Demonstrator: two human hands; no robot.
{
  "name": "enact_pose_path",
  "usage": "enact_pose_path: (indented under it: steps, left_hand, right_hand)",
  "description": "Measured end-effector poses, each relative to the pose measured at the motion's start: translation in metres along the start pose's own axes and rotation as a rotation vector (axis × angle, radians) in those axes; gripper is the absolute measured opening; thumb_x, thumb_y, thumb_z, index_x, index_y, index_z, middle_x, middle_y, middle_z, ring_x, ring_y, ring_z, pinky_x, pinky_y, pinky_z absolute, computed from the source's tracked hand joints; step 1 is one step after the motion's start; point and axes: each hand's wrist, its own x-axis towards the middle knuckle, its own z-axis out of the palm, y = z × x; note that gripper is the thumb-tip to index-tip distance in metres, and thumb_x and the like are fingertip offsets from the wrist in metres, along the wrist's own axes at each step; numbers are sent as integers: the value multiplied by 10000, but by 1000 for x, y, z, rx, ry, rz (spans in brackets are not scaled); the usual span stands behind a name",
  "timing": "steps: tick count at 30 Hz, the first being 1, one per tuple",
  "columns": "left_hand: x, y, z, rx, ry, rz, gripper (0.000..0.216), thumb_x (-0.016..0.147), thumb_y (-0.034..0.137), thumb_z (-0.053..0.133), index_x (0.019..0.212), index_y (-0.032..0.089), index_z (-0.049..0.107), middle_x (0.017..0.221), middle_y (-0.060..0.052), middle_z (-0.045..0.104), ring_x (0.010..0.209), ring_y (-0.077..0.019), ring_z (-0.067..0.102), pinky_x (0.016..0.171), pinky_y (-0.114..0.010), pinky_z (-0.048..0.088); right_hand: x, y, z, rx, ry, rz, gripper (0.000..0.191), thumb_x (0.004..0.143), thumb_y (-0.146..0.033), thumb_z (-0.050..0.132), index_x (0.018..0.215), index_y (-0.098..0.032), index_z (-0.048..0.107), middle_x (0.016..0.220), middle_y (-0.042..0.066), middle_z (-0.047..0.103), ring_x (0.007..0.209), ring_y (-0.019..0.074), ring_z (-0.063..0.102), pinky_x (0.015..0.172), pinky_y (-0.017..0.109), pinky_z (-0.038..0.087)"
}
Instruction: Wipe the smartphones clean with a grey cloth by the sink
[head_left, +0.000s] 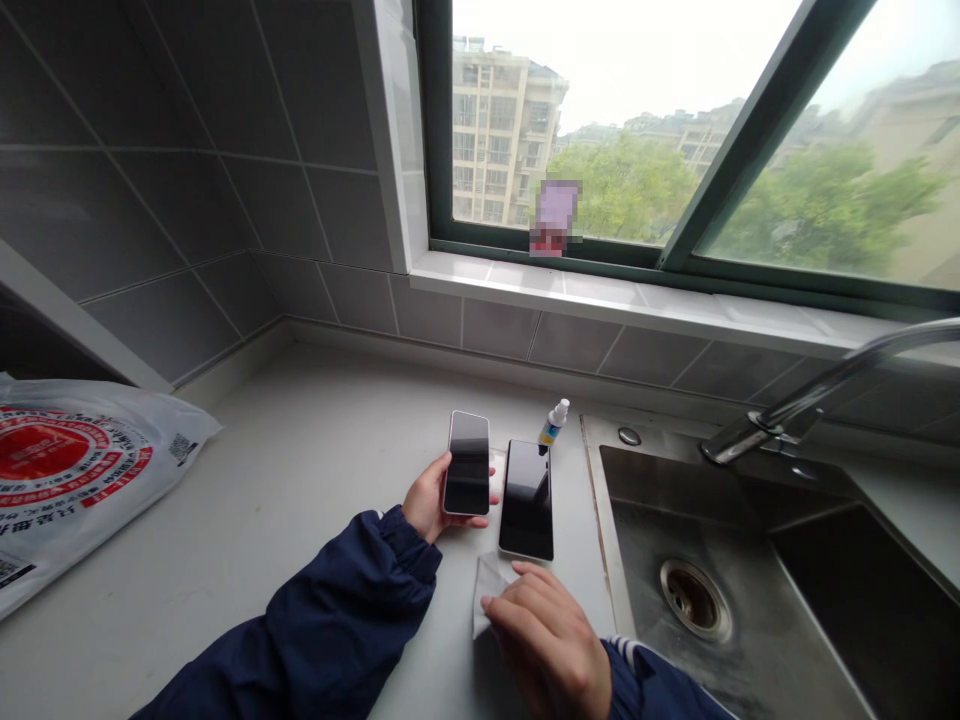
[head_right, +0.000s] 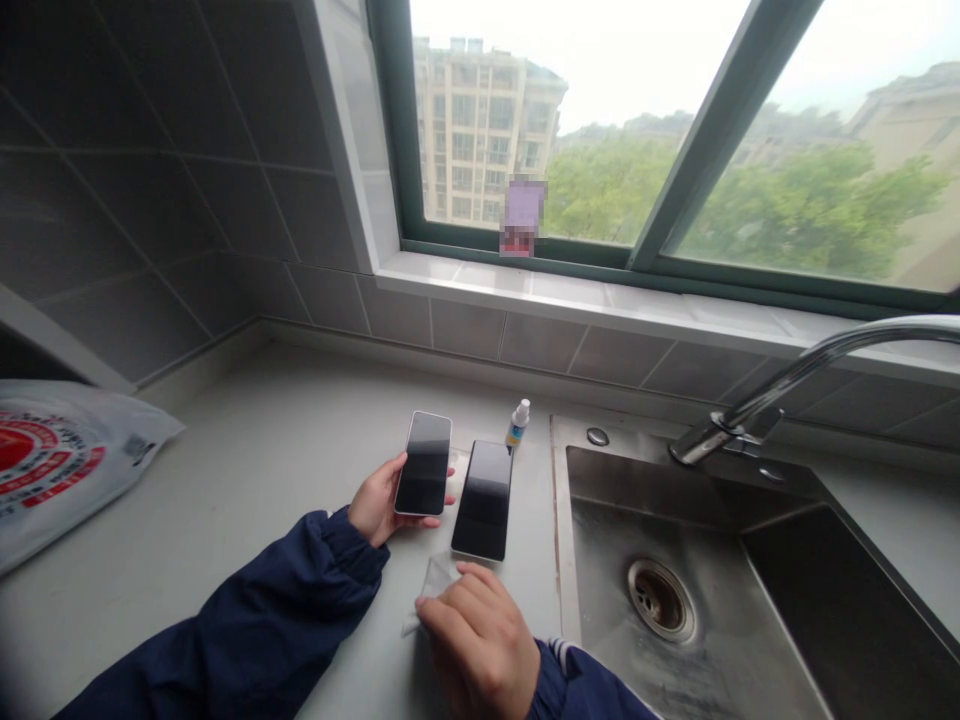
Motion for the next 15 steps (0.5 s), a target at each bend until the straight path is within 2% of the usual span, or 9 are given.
enact_pose_path:
  steps: [7,10,15]
  left_hand:
    - [0,-11,-1,152,79,67,623,851,618,428,1345,238,438,1069,-135,698,694,-288,717,440,-343,541]
    - [0,-12,-1,232,98,96,614,843,646,427,1330,273,441,975,-98,708,567,-255,693,384,-326,505]
    - [6,-14,-5,365,114,158,628,837,616,482,1367,292,388,821,-42,680,476,-226,650,339,-329,493]
  right_hand:
    - [1,0,1,32,-7,3,308,847,-29,499,1127,-140,563,793,61,608,718,160,544,896,420,472]
    - [3,0,0,38,-8,1,314,846,-26,492,1132,-137,557,795,68,610,713,163,542,876,414,482]
    - [4,0,0,54,-3,-11,328,841,-20,479,1141,-131,554,792,75,603,702,169,531,822,400,496]
